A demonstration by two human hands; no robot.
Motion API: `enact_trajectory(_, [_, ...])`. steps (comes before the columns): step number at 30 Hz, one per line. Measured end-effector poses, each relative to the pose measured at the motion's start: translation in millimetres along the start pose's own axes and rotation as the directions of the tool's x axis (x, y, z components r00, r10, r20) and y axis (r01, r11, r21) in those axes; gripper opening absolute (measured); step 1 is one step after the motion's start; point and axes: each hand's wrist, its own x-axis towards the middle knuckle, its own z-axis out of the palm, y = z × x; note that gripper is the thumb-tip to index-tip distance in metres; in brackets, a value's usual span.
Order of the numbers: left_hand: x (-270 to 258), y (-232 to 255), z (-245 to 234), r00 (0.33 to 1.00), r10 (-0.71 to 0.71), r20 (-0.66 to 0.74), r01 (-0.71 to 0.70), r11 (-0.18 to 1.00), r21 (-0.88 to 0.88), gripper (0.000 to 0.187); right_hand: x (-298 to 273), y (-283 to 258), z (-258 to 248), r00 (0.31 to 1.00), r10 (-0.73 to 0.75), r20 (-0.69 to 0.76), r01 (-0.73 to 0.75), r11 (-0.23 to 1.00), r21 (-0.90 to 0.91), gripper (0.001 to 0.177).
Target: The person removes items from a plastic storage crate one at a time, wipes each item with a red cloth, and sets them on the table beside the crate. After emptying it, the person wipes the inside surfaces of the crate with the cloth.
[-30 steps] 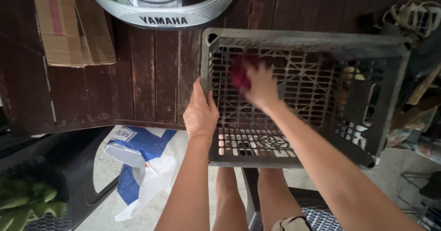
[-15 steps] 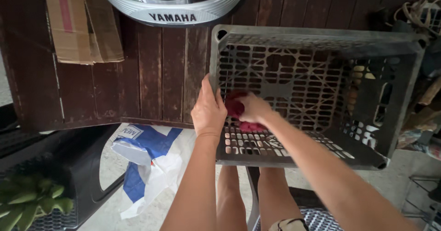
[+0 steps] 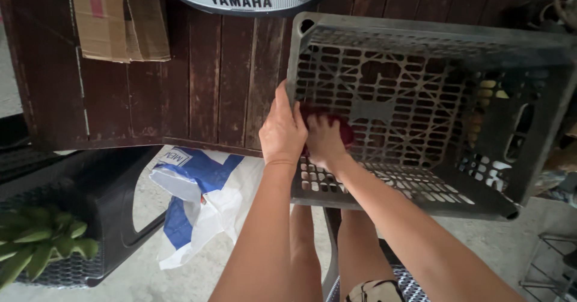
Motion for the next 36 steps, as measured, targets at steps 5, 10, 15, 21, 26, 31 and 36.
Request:
enact_trajectory(5, [0, -1, 1, 1.000, 0.004, -0.006, -0.004, 1.000, 0.010, 0.050, -30, 17, -1, 0.971, -0.127, 0.203, 0.123, 0.992, 0.030, 0.058])
enact_trajectory(10, [1, 0, 1, 1.000, 0.013, -0.009, -0.013, 1.000, 0.005, 0.047, -69, 81, 9, 0.910, 0.031, 0.413, -0.029, 1.000, -0.012, 0.066])
enact_trajectory(15, [0, 1, -2, 1.000, -0.008, -0.004, 0.008, 1.000, 0.020, 0.046, -108, 121, 14, 0.905, 0.173, 0.389, -0.156, 0.985, -0.075, 0.062])
enact_trajectory(21, [-2, 0, 0, 1.000, 0.008, -0.010, -0.008, 1.000, 0.004, 0.045, -78, 70, -64, 0.803, 0.359, 0.476, -0.529, 0.797, 0.292, 0.068])
enact_trajectory(26, [3, -4, 2, 1.000, 0.026, -0.014, -0.025, 0.999, 0.044, 0.048, -115, -23, -146, 0.907, 0.089, 0.413, -0.348, 0.710, 0.612, 0.060])
enact_trajectory(31, [2, -2, 1, 1.000, 0.005, 0.004, -0.005, 0.999, 0.052, 0.048, -169, -53, -134, 0.950, 0.308, -0.044, -0.279, 0.907, 0.314, 0.051])
enact_trajectory(36, [0, 0, -5, 0.999, -0.010, 0.042, 0.008, 0.999, 0.041, 0.046, -250, 52, -99, 0.831, 0.555, 0.034, -0.555, 0.825, 0.103, 0.054])
